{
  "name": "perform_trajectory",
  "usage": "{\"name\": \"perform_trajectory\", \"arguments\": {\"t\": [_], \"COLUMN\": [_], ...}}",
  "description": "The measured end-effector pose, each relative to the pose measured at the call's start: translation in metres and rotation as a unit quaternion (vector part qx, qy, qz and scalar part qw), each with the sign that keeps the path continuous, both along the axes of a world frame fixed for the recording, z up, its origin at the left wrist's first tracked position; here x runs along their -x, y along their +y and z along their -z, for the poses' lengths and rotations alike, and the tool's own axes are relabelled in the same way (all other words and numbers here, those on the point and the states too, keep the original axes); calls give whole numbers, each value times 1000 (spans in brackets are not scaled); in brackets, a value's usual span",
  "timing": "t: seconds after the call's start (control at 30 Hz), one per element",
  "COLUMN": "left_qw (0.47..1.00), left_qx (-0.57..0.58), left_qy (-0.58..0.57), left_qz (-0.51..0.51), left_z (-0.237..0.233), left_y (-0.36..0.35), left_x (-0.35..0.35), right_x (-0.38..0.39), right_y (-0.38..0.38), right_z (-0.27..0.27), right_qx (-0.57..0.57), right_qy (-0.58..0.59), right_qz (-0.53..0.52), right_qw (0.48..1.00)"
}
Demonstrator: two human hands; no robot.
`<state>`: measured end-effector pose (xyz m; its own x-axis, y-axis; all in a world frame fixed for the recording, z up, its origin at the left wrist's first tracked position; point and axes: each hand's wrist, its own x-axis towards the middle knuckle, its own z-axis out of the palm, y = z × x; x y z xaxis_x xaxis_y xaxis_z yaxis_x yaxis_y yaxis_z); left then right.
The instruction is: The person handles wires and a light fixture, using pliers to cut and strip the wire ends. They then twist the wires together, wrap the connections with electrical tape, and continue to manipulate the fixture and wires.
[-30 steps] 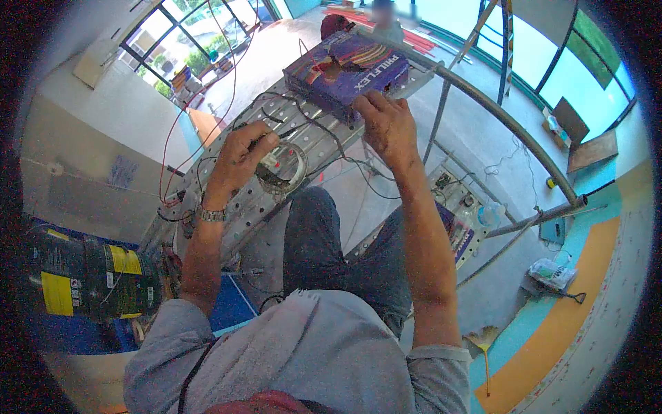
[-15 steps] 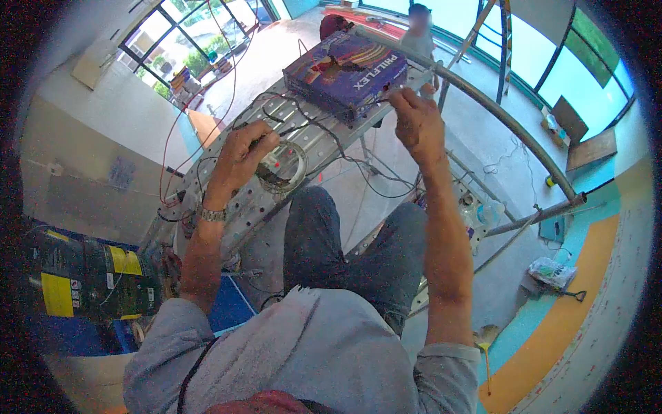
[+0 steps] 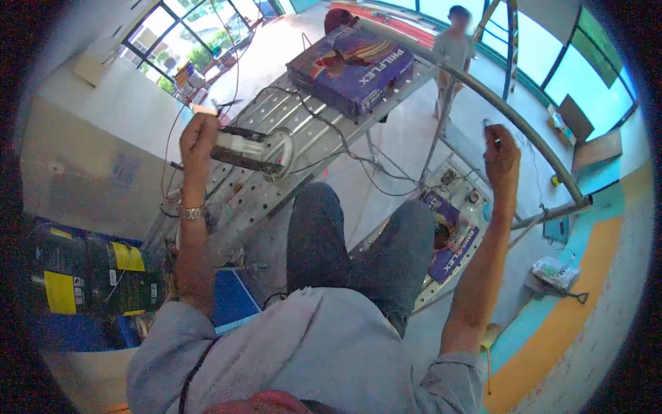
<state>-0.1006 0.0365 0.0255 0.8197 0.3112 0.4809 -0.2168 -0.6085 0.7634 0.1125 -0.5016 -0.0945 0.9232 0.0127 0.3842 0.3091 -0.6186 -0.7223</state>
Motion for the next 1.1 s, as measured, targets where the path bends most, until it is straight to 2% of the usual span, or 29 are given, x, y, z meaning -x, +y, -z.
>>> {"name": "perform_trajectory", "arguments": {"t": [0.03,0.1,0.13,0.23,0.33,0.37,0.43,0.53,0.6,0.67,0.77,0.87,0.97,1.1], "left_qw": [1000,996,994,989,988,985,993,989,983,980,978,977,969,968], "left_qx": [22,65,62,98,86,90,8,-114,-162,-179,-197,-202,-239,-243], "left_qy": [14,40,57,85,98,113,77,60,62,65,54,54,23,17], "left_qz": [10,35,66,76,87,91,90,68,57,53,50,51,55,54], "left_z": [-2,-6,-4,-5,-5,-5,4,6,7,8,11,11,13,13], "left_y": [-10,-26,-24,-39,-51,-55,-65,-76,-82,-86,-86,-88,-87,-87], "left_x": [-1,-6,-7,-10,-11,-11,-15,-15,-16,-16,-17,-16,-18,-20], "right_x": [18,34,41,61,74,79,88,101,109,114,108,96,80,81], "right_y": [13,27,35,56,82,91,111,152,177,205,234,261,271,273], "right_z": [-10,4,11,29,51,55,55,22,-11,-35,-64,-68,-60,-66], "right_qx": [-18,-58,-120,-53,161,123,45,-64,-230,-301,-237,-198,-112,-164], "right_qy": [72,107,152,214,107,64,-27,-60,62,61,-80,-123,-152,-186], "right_qz": [-46,-143,-169,-189,-189,-199,-215,-225,-284,-301,-346,-358,-377,-377], "right_qw": [996,982,966,957,963,970,975,970,929,903,904,904,907,892]}}
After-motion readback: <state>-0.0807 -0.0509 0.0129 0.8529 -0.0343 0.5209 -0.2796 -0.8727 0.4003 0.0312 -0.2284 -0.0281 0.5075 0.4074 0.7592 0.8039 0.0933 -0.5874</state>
